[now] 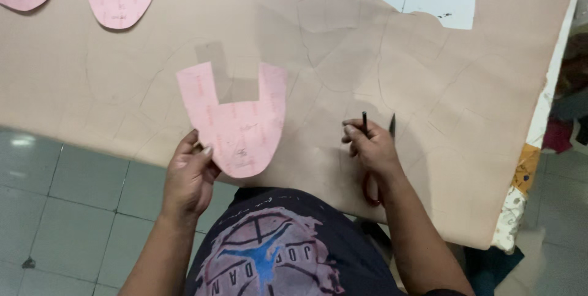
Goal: The person places pink paper pattern pieces onto a large sheet of brown paper and traces their outlines with a pencil. They reposition the patterns multiple times to fit them onto the brown paper, then remove the patterns after tracing.
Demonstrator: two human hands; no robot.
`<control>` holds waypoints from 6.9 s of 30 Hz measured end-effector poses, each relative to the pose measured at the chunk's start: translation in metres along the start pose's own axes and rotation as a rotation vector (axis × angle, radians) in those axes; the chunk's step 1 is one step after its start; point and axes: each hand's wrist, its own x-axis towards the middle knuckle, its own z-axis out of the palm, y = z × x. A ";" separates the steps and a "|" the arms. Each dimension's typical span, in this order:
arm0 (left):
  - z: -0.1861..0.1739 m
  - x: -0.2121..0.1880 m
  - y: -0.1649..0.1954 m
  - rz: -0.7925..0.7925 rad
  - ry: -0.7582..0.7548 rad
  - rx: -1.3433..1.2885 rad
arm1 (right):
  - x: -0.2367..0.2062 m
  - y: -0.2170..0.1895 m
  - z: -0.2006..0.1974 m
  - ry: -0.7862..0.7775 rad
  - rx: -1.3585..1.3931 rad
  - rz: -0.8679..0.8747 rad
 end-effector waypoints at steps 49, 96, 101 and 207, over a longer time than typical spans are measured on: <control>-0.026 0.172 0.061 -0.205 -0.421 0.642 | 0.137 -0.115 0.169 0.471 0.311 0.147; 0.014 0.245 0.083 0.685 -0.515 1.320 | 0.088 -0.042 0.148 0.523 -0.696 -0.072; 0.012 0.246 0.083 0.709 -0.502 1.290 | 0.089 -0.042 0.149 0.539 -0.699 -0.117; 0.004 0.249 0.089 0.677 -0.692 1.372 | 0.099 -0.037 0.143 0.719 -0.630 -0.070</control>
